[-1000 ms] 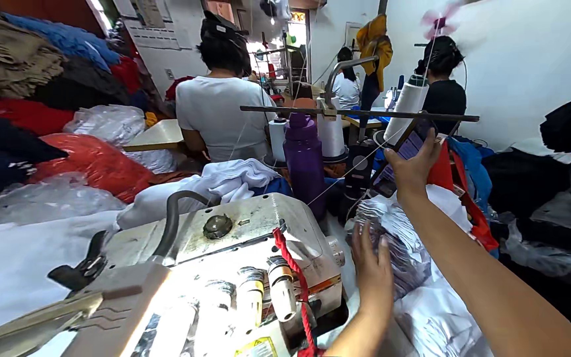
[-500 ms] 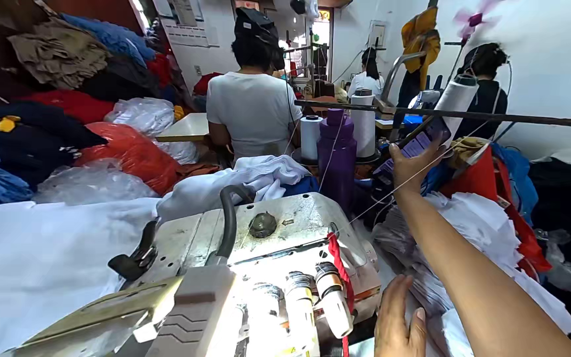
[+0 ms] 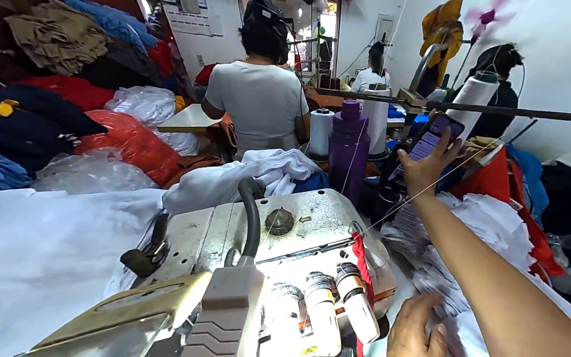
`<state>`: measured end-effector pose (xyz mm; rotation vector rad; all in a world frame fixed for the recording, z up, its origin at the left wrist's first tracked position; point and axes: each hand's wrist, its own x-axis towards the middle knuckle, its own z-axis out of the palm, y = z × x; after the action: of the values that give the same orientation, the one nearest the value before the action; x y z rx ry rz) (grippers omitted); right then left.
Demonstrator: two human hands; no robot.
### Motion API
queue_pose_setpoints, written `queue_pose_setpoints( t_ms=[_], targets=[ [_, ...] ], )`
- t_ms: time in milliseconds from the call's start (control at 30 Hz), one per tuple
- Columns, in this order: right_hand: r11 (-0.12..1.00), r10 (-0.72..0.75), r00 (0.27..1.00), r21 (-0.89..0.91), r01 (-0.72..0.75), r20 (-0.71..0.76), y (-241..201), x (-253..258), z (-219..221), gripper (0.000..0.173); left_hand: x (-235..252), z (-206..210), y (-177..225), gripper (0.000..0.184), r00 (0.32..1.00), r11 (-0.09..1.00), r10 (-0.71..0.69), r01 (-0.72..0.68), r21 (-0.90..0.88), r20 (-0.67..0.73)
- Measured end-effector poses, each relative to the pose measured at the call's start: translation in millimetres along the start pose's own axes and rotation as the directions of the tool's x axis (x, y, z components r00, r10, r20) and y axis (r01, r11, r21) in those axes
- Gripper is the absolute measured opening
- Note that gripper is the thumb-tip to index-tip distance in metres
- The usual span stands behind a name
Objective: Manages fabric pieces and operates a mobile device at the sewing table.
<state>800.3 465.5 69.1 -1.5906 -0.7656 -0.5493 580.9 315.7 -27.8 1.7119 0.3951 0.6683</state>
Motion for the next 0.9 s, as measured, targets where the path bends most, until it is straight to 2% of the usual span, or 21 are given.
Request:
queue_pose_setpoints(
  t_ms=[100,200,400,533,733,900],
  targets=[
    [0.996,-0.081,0.996,-0.022,0.082,0.042,-2,-5,10,0.102,0,-2,1,0.037,1.0,1.0,-0.001,0.001,0.009,0.002],
    [0.978,-0.153,0.986,-0.135,0.161,0.068,3,-9,17,0.098,1,-4,0,0.035,0.999,1.0,0.007,-0.006,0.003,-0.032],
    [0.982,-0.06,0.996,-0.176,0.072,0.072,-1,-9,23,0.096,2,-8,2,0.031,0.999,1.0,0.0,-0.001,-0.015,-0.041],
    [0.966,-0.071,0.993,-0.241,0.092,0.092,1,-7,25,0.091,2,-8,4,0.028,0.998,0.999,0.029,-0.03,-0.015,-0.062],
    [0.963,0.014,0.992,-0.27,0.019,0.122,2,-3,26,0.094,1,-7,6,0.027,0.996,0.999,0.046,-0.047,-0.01,-0.075],
    [0.947,0.072,0.977,-0.321,-0.004,0.2,3,3,24,0.099,2,-8,4,0.027,0.998,1.0,0.031,-0.031,-0.004,-0.053]
  ],
)
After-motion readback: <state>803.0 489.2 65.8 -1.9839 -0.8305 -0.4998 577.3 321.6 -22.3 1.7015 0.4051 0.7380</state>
